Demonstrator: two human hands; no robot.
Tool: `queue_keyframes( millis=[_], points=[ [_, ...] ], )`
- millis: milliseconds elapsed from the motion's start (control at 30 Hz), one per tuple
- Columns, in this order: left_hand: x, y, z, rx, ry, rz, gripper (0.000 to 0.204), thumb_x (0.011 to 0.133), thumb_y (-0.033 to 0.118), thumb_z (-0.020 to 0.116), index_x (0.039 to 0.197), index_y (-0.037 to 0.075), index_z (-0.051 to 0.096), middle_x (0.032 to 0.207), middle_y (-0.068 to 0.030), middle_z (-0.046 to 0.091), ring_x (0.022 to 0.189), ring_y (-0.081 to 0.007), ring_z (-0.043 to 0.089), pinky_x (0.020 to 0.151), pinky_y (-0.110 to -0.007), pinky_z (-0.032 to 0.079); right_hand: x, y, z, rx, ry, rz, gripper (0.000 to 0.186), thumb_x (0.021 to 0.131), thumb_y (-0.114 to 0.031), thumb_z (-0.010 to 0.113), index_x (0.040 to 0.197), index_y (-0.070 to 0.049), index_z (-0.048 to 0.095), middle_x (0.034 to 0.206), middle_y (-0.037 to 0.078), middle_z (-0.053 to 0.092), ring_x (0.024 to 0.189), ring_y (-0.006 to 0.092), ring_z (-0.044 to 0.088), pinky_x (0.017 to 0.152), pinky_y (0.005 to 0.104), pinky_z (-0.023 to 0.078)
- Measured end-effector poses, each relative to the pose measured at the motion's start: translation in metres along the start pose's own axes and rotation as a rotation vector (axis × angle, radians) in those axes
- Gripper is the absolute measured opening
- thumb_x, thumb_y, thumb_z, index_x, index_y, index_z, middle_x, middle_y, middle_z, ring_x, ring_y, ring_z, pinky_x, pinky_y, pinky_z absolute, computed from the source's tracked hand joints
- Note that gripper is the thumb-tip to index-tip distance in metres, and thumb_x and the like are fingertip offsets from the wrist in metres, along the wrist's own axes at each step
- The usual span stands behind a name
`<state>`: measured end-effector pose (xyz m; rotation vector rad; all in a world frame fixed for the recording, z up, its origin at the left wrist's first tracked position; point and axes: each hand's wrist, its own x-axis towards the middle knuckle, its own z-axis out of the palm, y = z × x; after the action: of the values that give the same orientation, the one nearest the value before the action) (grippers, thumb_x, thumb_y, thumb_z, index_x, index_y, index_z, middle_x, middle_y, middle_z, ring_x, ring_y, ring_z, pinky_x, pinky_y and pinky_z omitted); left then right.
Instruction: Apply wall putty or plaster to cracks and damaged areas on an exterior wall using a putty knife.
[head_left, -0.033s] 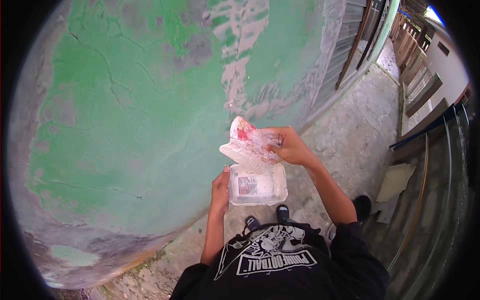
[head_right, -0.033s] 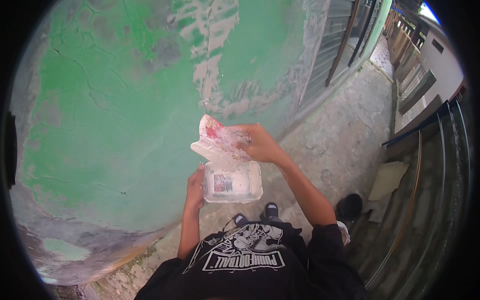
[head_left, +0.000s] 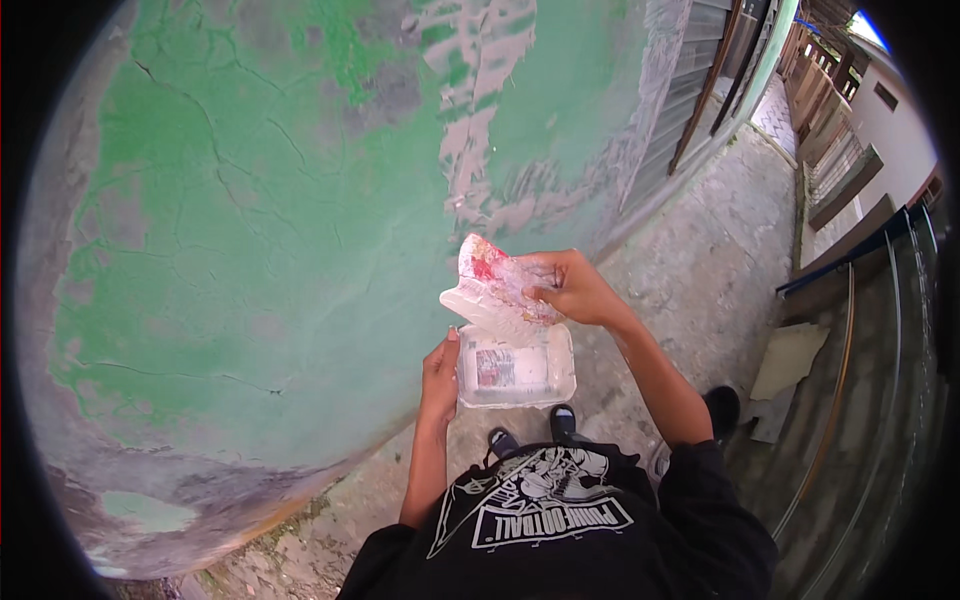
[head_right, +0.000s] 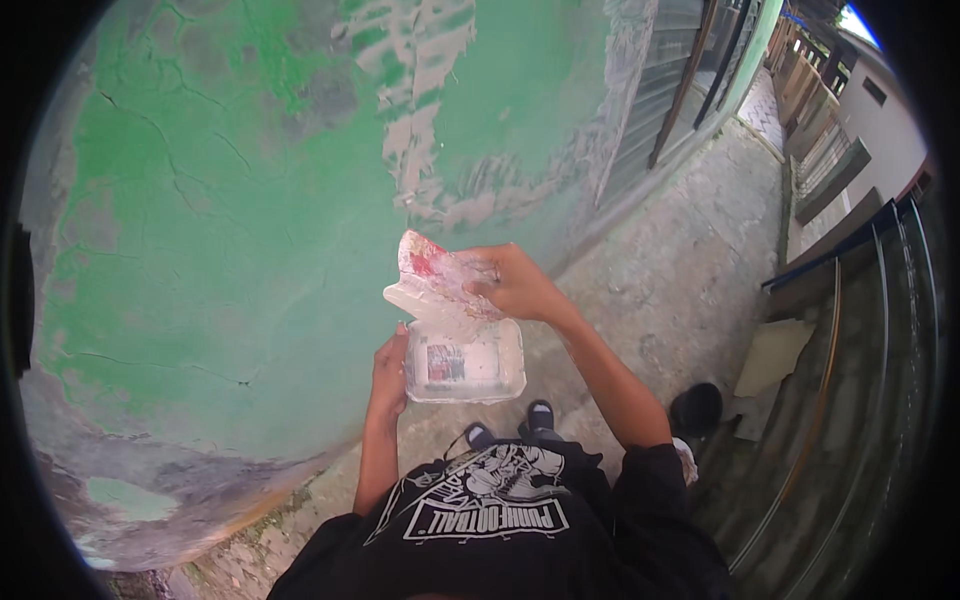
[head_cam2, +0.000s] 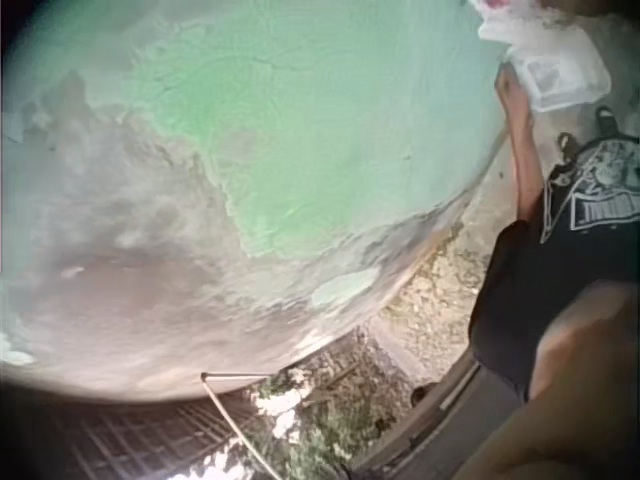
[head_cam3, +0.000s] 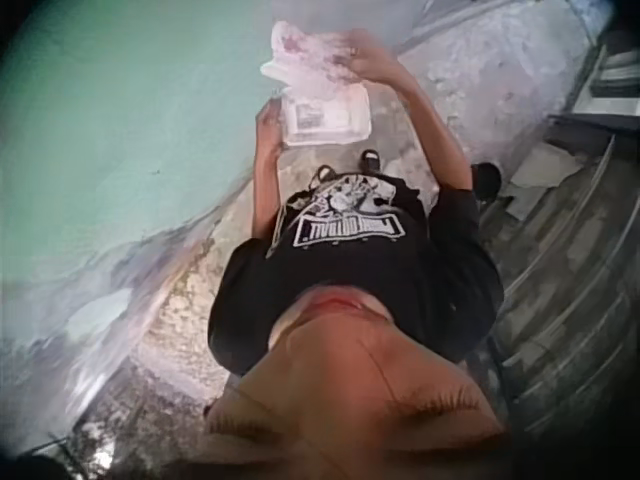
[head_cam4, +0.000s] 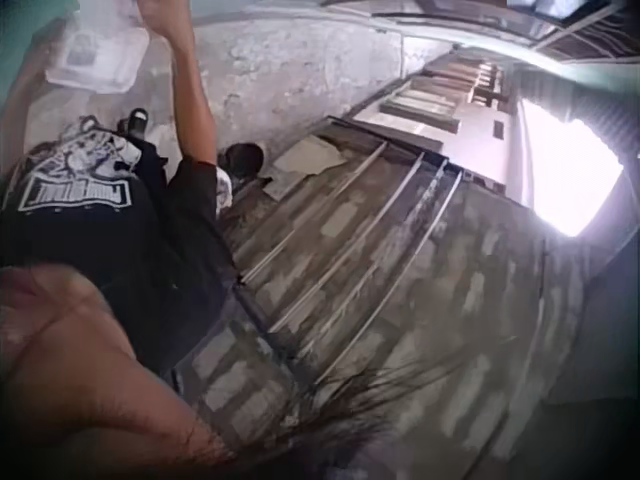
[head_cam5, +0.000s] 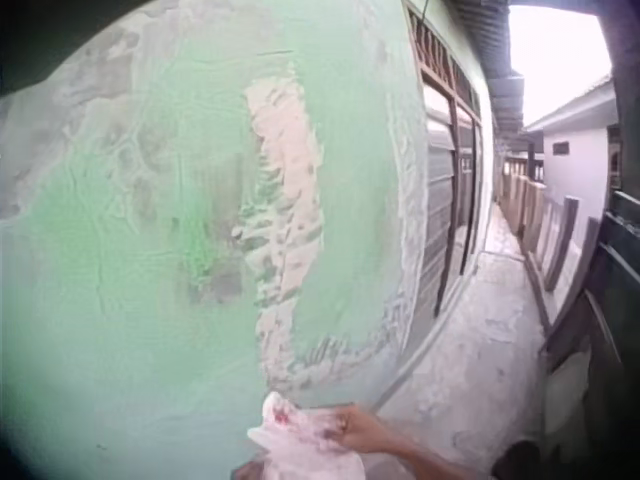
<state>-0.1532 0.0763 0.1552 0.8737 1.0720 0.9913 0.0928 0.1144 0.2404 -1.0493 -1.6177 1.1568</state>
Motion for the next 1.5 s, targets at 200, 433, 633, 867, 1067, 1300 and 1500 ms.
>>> queue_keyframes(
  millis=[200, 433, 633, 867, 1067, 1300, 1500],
  points=[
    [-0.009, -0.001, 0.003, -0.076, -0.065, -0.044, 0.045, 0.102, 0.039, 0.046, 0.112, -0.001, 0.064, 0.094, -0.0063, 0.067, 0.077, -0.0104, 0.063, 0.065, -0.028, 0.057, -0.003, 0.014, -0.003, -0.194, -0.1, 0.073, 0.044, 0.076, 0.013, 0.06, 0.12, 0.005, 0.062, 0.106, 0.007, 0.069, 0.096, 0.0099, 0.06, 0.088, 0.0272, 0.048],
    [-0.019, 0.001, 0.002, -0.031, -0.117, -0.07, 0.044, 0.101, 0.038, 0.046, 0.114, -0.001, 0.063, 0.095, -0.0074, 0.067, 0.076, -0.0108, 0.063, 0.063, -0.029, 0.058, -0.007, 0.034, -0.026, -0.132, 0.004, 0.11, 0.046, 0.074, 0.016, 0.059, 0.118, 0.005, 0.063, 0.102, 0.005, 0.069, 0.092, 0.0088, 0.06, 0.084, 0.0261, 0.049],
    [-0.016, -0.012, -0.007, -0.003, -0.037, -0.053, 0.043, 0.102, 0.037, 0.047, 0.111, -0.001, 0.066, 0.094, -0.006, 0.067, 0.077, -0.0089, 0.06, 0.066, -0.026, 0.054, -0.014, 0.019, -0.051, 0.054, 0.24, 0.137, 0.043, 0.076, 0.01, 0.059, 0.118, 0.004, 0.063, 0.102, 0.012, 0.071, 0.092, 0.0123, 0.063, 0.085, 0.0277, 0.049],
    [-0.016, -0.014, 0.019, -0.064, 0.162, 0.079, 0.042, 0.102, 0.037, 0.046, 0.11, 0.0, 0.064, 0.093, -0.0011, 0.065, 0.082, -0.0079, 0.058, 0.076, -0.025, 0.049, -0.049, 0.009, -0.008, -0.184, 0.577, 0.004, 0.039, 0.084, 0.014, 0.056, 0.122, 0.005, 0.053, 0.111, 0.01, 0.065, 0.102, 0.0133, 0.061, 0.087, 0.0256, 0.048],
    [-0.006, -0.026, 0.041, -0.176, 0.18, 0.173, 0.042, 0.103, 0.034, 0.044, 0.132, 0.004, 0.047, 0.118, -0.0082, 0.058, 0.104, -0.0157, 0.059, 0.091, -0.034, 0.05, -0.065, 0.035, 0.007, 0.089, 0.835, 0.0, 0.041, 0.086, 0.01, 0.054, 0.124, 0.002, 0.041, 0.117, 0.015, 0.054, 0.11, 0.0187, 0.055, 0.092, 0.0303, 0.045],
    [-0.002, -0.05, 0.066, -0.143, 0.124, 0.225, 0.055, 0.102, 0.033, 0.046, 0.146, 0.006, 0.027, 0.134, -0.0108, 0.049, 0.116, -0.0205, 0.053, 0.095, -0.036, 0.048, -0.07, 0.069, 0.02, 0.46, 0.88, 0.352, 0.042, 0.084, 0.011, 0.052, 0.121, -0.003, 0.039, 0.115, 0.01, 0.054, 0.103, 0.0174, 0.055, 0.084, 0.0297, 0.047],
    [-0.004, -0.058, 0.078, -0.001, 0.019, 0.209, 0.053, 0.102, 0.024, 0.045, 0.148, 0.005, 0.025, 0.135, -0.0108, 0.048, 0.115, -0.0184, 0.053, 0.092, -0.031, 0.047, -0.063, 0.09, 0.028, 0.289, 0.771, 0.234, 0.038, 0.083, 0.011, 0.052, 0.116, -0.002, 0.039, 0.113, 0.013, 0.053, 0.101, 0.0182, 0.055, 0.086, 0.0301, 0.046]
  ],
)
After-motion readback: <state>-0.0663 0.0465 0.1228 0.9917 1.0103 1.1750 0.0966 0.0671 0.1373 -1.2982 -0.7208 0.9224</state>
